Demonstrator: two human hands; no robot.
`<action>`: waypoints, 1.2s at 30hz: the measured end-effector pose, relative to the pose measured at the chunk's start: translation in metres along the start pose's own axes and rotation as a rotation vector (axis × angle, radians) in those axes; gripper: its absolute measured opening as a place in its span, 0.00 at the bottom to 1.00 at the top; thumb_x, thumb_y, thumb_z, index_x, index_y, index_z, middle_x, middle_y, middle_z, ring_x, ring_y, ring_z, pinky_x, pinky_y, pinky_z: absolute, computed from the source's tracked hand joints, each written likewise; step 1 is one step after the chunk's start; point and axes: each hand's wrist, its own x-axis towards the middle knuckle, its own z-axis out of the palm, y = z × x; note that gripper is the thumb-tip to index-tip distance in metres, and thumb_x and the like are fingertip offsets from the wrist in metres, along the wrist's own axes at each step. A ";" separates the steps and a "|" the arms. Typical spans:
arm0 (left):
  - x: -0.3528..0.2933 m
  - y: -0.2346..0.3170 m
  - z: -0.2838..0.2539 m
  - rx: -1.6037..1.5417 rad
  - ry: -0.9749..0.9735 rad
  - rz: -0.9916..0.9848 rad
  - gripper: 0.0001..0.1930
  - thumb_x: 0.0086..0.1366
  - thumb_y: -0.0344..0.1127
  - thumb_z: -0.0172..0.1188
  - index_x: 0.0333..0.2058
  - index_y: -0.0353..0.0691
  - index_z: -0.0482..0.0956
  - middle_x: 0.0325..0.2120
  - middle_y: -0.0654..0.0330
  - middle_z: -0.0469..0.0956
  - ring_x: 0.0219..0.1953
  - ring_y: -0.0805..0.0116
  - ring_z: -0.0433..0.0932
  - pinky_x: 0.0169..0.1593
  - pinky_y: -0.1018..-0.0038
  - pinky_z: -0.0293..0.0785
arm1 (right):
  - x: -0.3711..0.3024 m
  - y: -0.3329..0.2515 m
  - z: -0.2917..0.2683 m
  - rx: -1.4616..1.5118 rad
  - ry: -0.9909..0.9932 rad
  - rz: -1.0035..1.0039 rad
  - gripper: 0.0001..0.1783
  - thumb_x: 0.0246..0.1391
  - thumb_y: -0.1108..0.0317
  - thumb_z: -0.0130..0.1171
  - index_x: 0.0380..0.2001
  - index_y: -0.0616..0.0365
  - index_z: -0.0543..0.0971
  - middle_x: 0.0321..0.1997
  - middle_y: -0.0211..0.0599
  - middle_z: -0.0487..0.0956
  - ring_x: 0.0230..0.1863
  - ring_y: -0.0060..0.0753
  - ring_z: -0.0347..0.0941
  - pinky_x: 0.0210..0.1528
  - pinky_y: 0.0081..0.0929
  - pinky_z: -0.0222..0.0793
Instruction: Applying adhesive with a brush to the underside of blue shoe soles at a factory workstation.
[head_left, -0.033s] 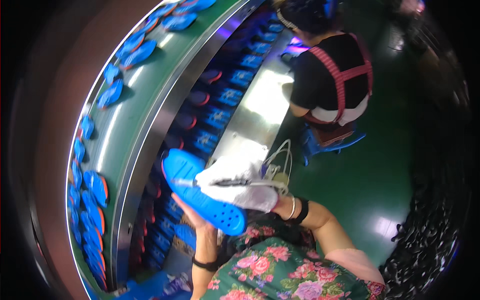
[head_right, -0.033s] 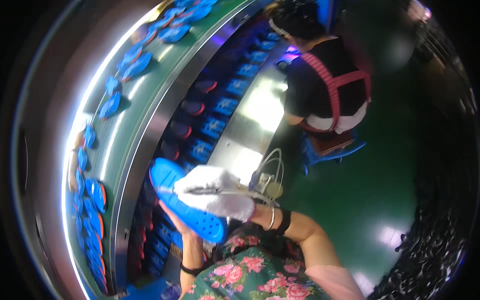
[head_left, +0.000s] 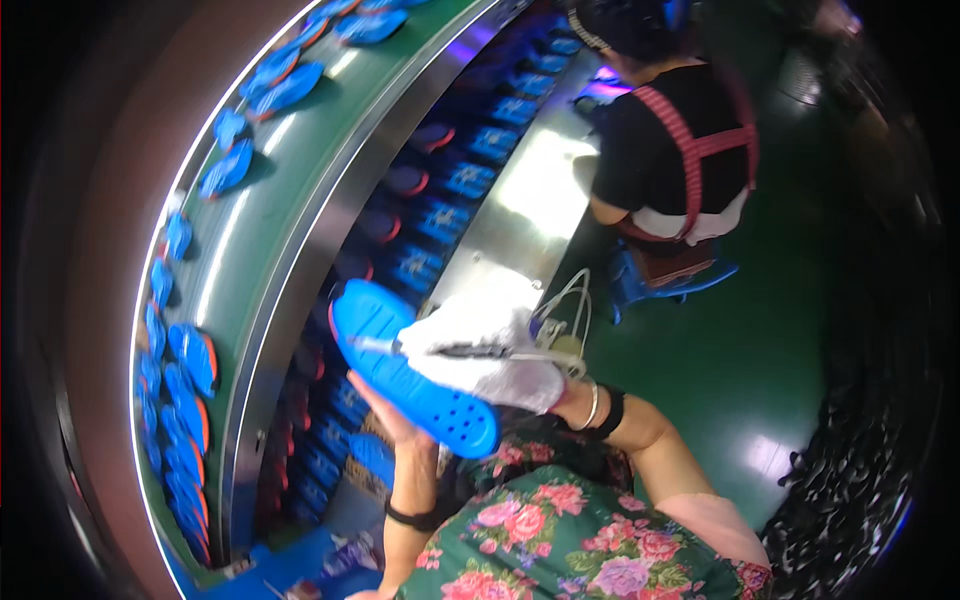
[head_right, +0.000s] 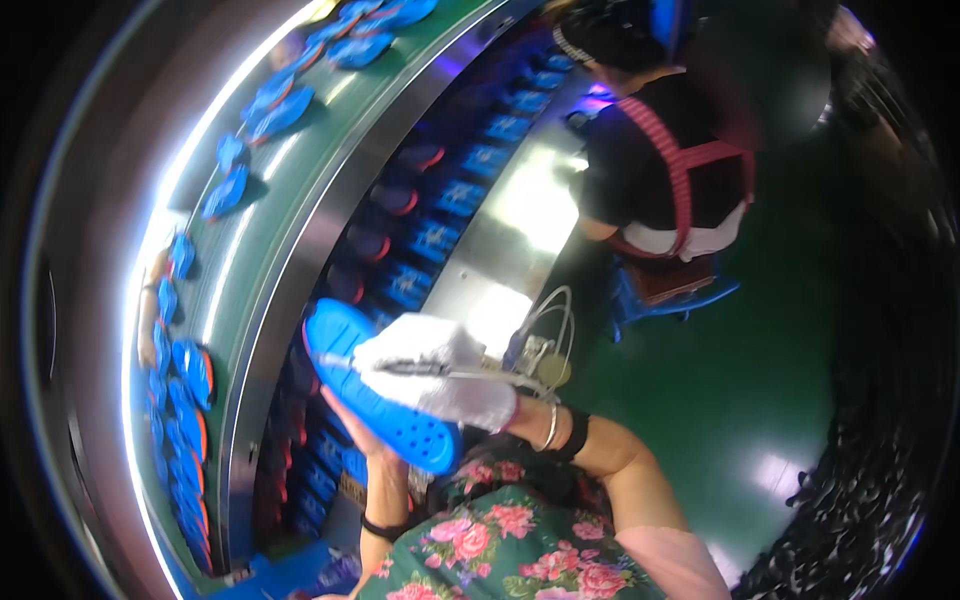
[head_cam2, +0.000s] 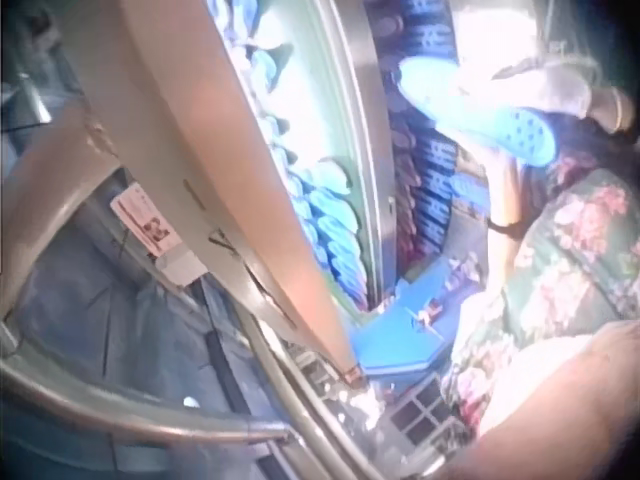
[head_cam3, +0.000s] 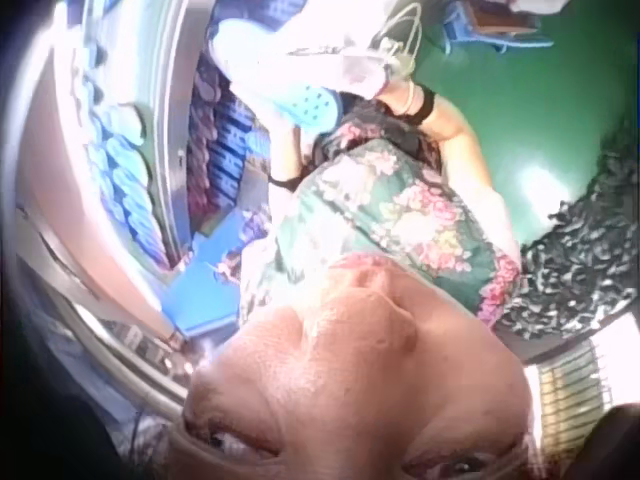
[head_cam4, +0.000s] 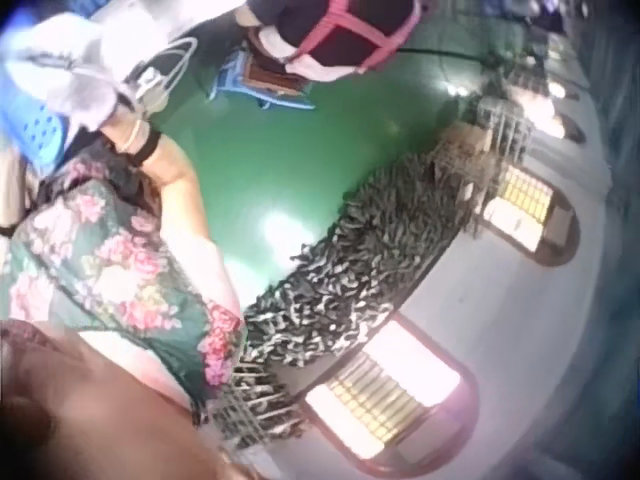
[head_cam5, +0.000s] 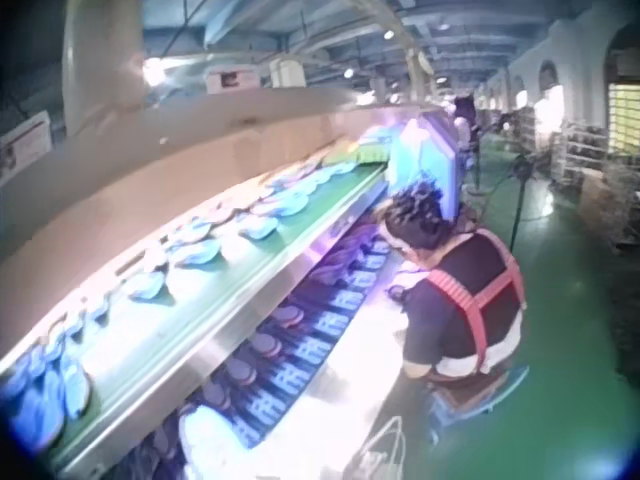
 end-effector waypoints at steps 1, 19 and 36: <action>-0.001 -0.001 0.001 -0.044 0.021 -0.025 0.45 0.70 0.74 0.38 0.72 0.45 0.58 0.69 0.57 0.65 0.69 0.53 0.65 0.73 0.55 0.57 | 0.001 0.003 0.001 0.000 -0.031 -0.019 0.11 0.51 0.76 0.70 0.40 0.62 0.86 0.40 0.41 0.85 0.41 0.36 0.83 0.45 0.31 0.79; -0.001 -0.005 -0.014 0.055 0.251 -0.044 0.54 0.62 0.84 0.34 0.73 0.46 0.56 0.68 0.56 0.65 0.67 0.56 0.66 0.70 0.57 0.62 | 0.015 0.013 0.041 -0.209 -0.365 -0.276 0.17 0.47 0.76 0.70 0.44 0.59 0.86 0.43 0.37 0.87 0.42 0.40 0.83 0.43 0.35 0.78; -0.003 0.010 -0.032 -0.052 0.112 -0.019 0.56 0.58 0.88 0.34 0.70 0.46 0.61 0.61 0.53 0.72 0.61 0.54 0.73 0.64 0.52 0.71 | 0.027 0.013 0.050 -0.181 -0.296 -0.216 0.16 0.47 0.78 0.69 0.43 0.60 0.86 0.43 0.42 0.86 0.43 0.41 0.83 0.47 0.35 0.78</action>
